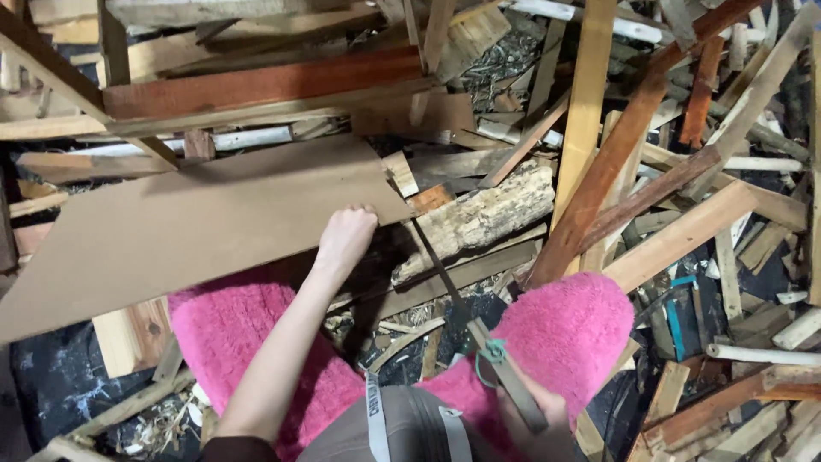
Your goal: Sawing a piece of cardboard using a hand saw while sitting on the floor.
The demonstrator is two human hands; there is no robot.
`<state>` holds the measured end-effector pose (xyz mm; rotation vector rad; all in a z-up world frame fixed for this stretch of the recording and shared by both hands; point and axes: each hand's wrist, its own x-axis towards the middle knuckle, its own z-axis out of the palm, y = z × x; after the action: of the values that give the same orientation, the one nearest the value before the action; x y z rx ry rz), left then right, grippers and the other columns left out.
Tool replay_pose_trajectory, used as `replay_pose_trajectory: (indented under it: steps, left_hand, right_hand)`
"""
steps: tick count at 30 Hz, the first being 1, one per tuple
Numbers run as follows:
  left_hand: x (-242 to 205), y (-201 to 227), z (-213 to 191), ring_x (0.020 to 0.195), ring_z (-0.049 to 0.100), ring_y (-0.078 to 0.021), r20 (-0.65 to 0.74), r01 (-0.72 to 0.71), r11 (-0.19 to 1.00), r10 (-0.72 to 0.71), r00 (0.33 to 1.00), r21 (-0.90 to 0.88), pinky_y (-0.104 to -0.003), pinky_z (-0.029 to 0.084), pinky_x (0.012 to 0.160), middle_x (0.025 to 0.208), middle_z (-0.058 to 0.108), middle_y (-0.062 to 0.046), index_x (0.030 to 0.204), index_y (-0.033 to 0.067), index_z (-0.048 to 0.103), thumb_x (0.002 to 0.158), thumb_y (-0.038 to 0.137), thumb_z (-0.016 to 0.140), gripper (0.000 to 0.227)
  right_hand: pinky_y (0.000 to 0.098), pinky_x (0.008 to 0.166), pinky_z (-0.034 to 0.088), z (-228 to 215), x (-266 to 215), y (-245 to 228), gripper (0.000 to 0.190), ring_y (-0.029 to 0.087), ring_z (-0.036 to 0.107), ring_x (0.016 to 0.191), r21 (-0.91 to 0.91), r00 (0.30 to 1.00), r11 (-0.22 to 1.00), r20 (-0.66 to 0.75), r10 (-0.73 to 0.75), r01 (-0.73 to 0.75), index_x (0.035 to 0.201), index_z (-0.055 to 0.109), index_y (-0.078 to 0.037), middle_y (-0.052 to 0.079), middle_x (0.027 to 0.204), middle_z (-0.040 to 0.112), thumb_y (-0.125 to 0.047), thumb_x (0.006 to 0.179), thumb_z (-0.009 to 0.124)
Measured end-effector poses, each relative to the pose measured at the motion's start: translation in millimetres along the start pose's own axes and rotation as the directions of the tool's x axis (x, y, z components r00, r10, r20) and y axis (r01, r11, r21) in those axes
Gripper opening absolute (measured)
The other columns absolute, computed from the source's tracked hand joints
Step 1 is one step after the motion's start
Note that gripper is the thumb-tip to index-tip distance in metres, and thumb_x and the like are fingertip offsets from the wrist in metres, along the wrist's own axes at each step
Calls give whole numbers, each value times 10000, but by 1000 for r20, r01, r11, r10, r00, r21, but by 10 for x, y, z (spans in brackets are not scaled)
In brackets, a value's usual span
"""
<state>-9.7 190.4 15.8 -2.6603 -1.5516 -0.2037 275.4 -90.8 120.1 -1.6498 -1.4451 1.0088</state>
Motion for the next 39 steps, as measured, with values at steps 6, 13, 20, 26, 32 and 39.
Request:
replay_pose_trajectory:
  steps: [6, 13, 20, 26, 32, 39]
  left_hand:
    - [-102, 43, 78, 730, 686, -288, -24, -14, 994, 16, 1000, 105, -364, 581, 663, 843, 703, -171, 916, -10, 657, 890, 108, 541, 168]
    - [-237, 52, -48, 752, 717, -274, 13, 70, 997, -71, 997, 39, -350, 626, 625, 887, 719, -181, 979, -34, 646, 886, 80, 561, 170]
    - [-351, 38, -42, 765, 699, -250, -42, -18, 981, 26, 999, 193, -317, 600, 642, 884, 722, -170, 937, -32, 645, 870, 73, 569, 146]
    - [-381, -38, -259, 1023, 753, -322, 104, 58, 993, -68, 992, 102, -388, 614, 808, 1016, 748, -111, 1142, 69, 704, 956, 16, 529, 261]
    - [-502, -51, -382, 851, 707, -327, 139, 130, 989, -120, 983, -64, -452, 600, 676, 995, 687, -143, 1090, 43, 577, 925, 120, 508, 195]
    - [-514, 66, -242, 835, 709, -253, -29, 49, 990, -45, 999, 131, -336, 622, 665, 1001, 705, -152, 1055, 0, 640, 893, 110, 576, 206]
  right_hand:
    - [214, 303, 368, 215, 739, 424, 516, 90, 510, 375, 240, 999, 970, 15, -29, 25, 1343, 637, -5, 56, 607, 710, -27, 827, 623]
    - [222, 411, 487, -220, 249, 514, 631, 136, 663, 444, 6, 995, 996, 19, 94, -94, 1340, 658, -78, 83, 696, 848, -38, 710, 671]
    - [213, 307, 440, 351, 913, 349, 419, 102, 599, 385, 86, 999, 996, 24, -32, 30, 1236, 718, -60, 69, 680, 791, -134, 827, 663]
    - [255, 284, 320, 737, 965, 68, 177, 90, 400, 290, 470, 980, 882, -160, 122, -33, 651, 641, -59, 57, 339, 444, 46, 794, 642]
    - [229, 415, 480, 422, -145, 728, 475, 136, 614, 451, 164, 995, 983, -40, 92, -84, 1204, 705, 59, 55, 620, 747, -20, 741, 633]
    - [212, 338, 354, 1186, 797, 194, 625, 91, 500, 423, 120, 979, 977, -126, -162, 177, 1401, 575, 1, 112, 802, 775, -15, 777, 613]
